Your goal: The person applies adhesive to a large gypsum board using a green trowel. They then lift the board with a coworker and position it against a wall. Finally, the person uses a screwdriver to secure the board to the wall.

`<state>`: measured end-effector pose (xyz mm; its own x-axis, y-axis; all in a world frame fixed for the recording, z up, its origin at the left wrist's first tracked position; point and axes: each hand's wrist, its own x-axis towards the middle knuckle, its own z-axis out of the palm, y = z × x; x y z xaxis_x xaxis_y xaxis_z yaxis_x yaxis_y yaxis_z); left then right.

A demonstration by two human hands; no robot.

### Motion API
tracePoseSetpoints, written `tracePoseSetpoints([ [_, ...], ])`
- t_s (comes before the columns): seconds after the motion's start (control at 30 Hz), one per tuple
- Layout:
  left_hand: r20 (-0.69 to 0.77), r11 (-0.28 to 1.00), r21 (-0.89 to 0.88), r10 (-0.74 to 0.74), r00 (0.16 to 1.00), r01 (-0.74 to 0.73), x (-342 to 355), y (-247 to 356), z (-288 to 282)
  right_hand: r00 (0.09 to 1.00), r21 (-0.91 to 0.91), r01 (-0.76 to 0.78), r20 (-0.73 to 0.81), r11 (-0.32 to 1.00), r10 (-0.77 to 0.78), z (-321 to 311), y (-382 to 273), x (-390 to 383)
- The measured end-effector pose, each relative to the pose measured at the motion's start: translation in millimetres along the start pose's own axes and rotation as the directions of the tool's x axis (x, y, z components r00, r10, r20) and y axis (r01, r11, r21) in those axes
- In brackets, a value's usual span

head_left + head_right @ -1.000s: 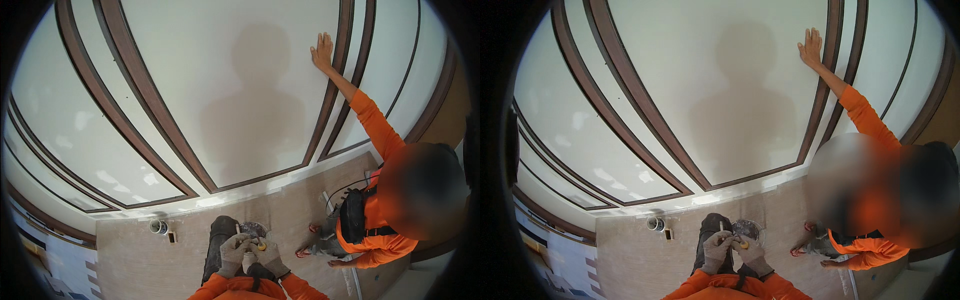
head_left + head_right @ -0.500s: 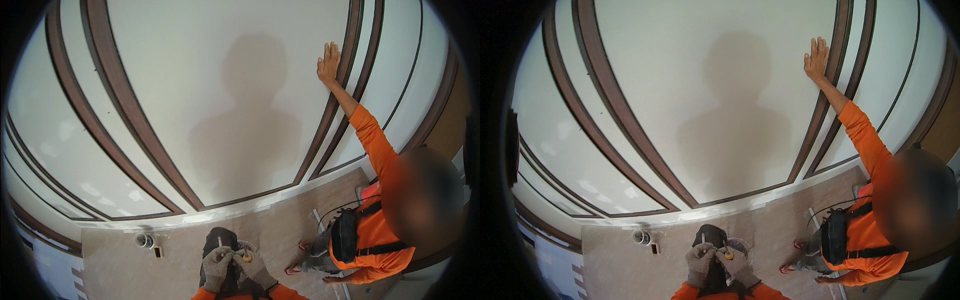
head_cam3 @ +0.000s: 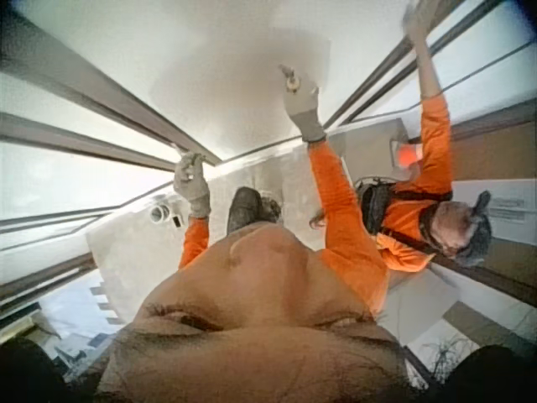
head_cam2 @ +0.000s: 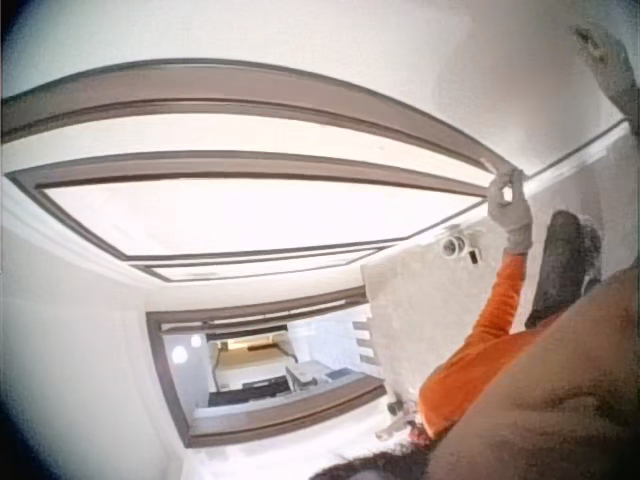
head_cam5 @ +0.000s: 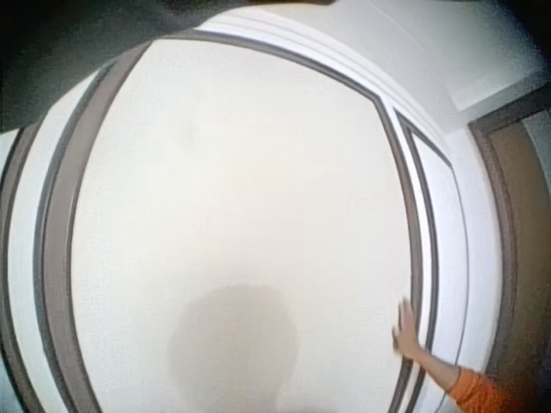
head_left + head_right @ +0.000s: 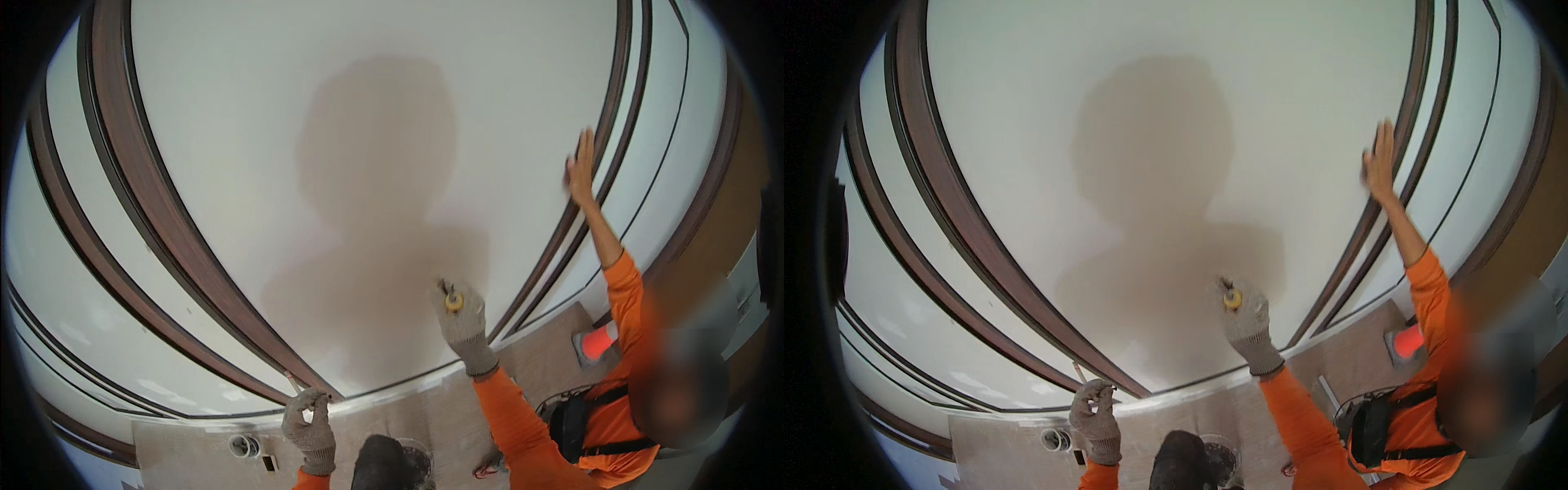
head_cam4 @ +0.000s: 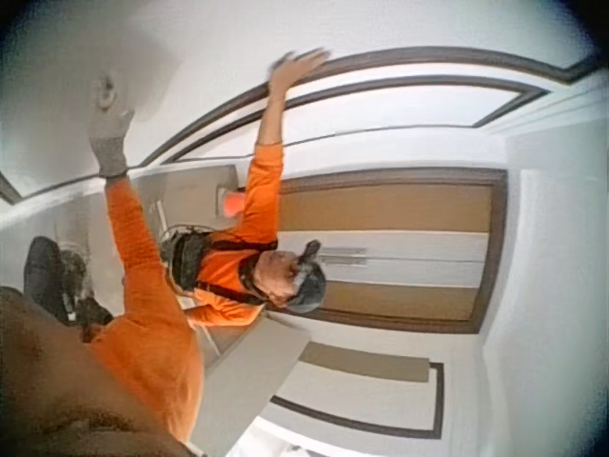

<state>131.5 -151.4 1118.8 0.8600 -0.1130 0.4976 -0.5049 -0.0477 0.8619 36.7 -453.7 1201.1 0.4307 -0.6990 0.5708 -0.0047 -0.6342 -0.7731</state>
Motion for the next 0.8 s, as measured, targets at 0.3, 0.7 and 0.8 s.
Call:
tracePoseSetpoints([
  [0.3,0.054,0.894,0.249,0.37,0.927,-0.372,156.6,136.4,-24.3,0.779,-0.259,0.478,-0.317,0.839,-0.541,-5.4,-167.5,208.1],
  [0.7,0.096,0.485,0.271,0.846,0.524,-0.832,383.0,452.4,166.6,0.695,-0.555,0.324,-0.41,0.767,-0.59,-180.7,-224.0,492.3],
  [0.8,-0.012,0.354,0.258,0.932,0.363,-0.899,434.7,531.4,233.1,0.637,-0.601,0.421,-0.337,0.679,-0.693,-241.7,-264.7,587.9],
])
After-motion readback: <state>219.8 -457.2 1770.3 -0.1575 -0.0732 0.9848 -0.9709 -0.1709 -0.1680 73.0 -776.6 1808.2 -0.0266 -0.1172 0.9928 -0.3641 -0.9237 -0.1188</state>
